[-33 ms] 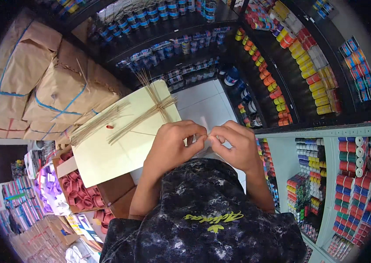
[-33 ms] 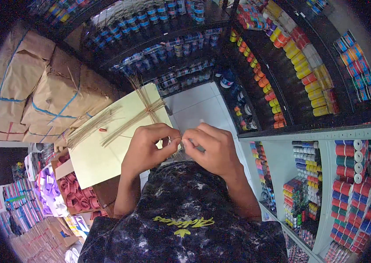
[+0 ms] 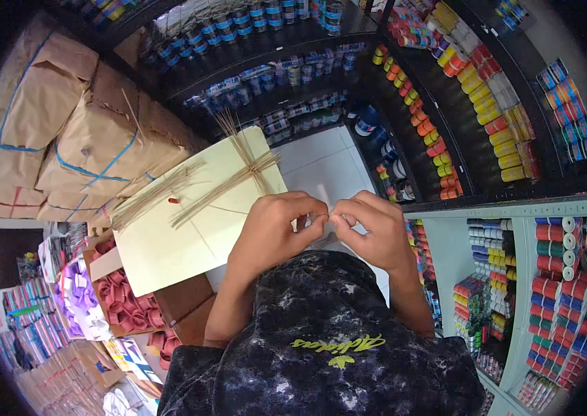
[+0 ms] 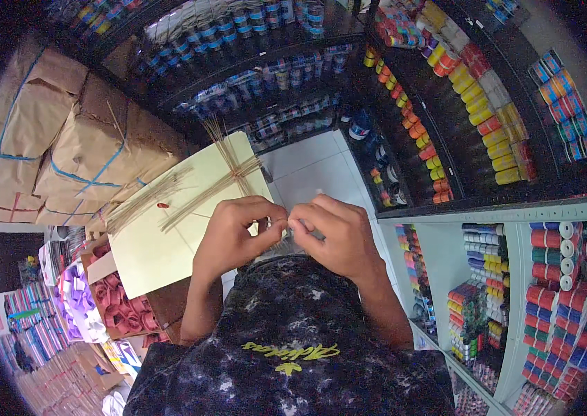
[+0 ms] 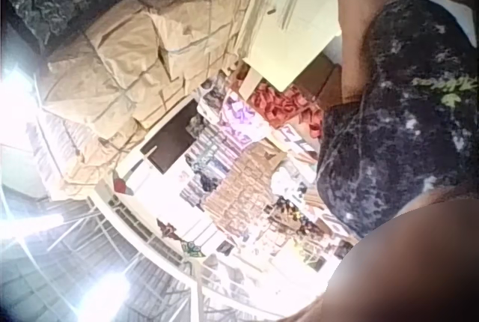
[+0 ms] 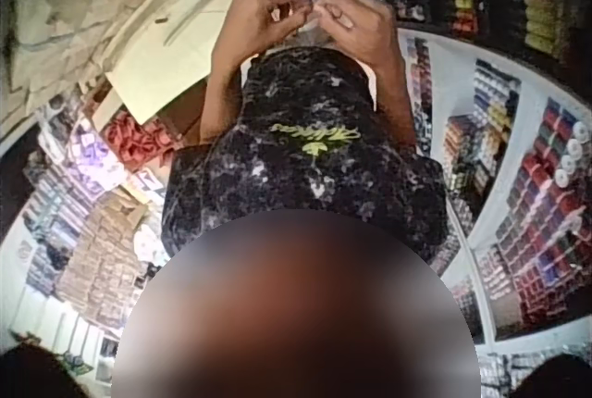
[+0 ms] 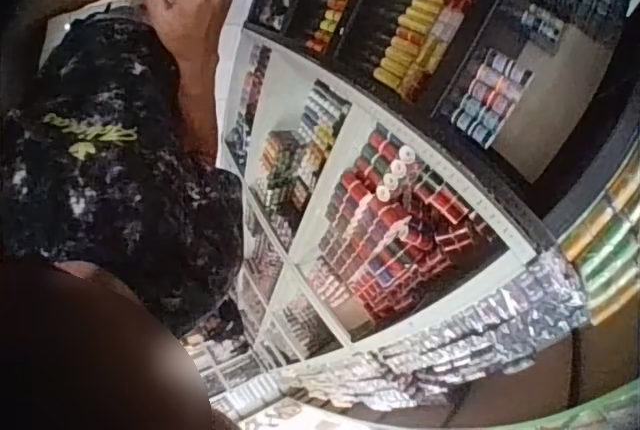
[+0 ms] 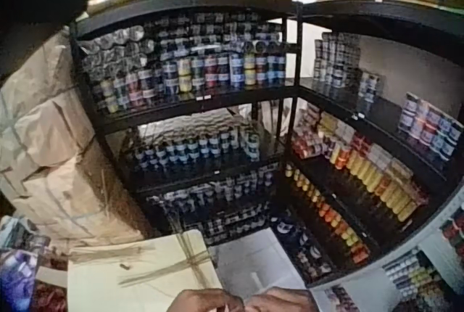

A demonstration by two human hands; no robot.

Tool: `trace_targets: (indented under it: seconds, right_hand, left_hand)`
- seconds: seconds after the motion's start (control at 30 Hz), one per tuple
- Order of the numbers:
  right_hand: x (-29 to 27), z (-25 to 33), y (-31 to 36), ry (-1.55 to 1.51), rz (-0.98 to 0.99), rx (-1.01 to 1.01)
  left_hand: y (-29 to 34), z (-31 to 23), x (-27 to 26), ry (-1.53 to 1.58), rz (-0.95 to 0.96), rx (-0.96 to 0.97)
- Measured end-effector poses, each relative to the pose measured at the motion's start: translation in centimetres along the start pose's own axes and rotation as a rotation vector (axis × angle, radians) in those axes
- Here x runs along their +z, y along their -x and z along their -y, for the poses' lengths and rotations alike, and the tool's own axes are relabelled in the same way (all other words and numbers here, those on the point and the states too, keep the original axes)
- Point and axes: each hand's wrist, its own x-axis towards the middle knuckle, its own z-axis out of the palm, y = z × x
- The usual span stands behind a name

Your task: Assembling the structural frame of a kite using bamboo sticks and thin string.

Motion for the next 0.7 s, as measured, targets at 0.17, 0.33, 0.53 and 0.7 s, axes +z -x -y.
trace_targets:
  seconds: [0.17, 0.33, 0.53, 0.7]
  right_hand:
    - [0.3, -0.4, 0.4, -0.179, 0.02, 0.146]
    - [1.1, -0.7, 1.1, -0.22, 0.017, 0.208]
    - [1.8, -0.6, 1.4, -0.172, -0.025, 0.117]
    - [1.1, -0.4, 1.1, -0.063, -0.014, 0.067]
  left_hand:
    - [0.3, 0.1, -0.2, 0.042, 0.045, 0.023]
    - [0.5, 0.6, 0.0, 0.166, 0.025, -0.03]
    - [0.8, 1.0, 0.5, 0.169, -0.044, -0.134]
    - [0.8, 0.9, 0.8, 0.061, -0.052, -0.074]
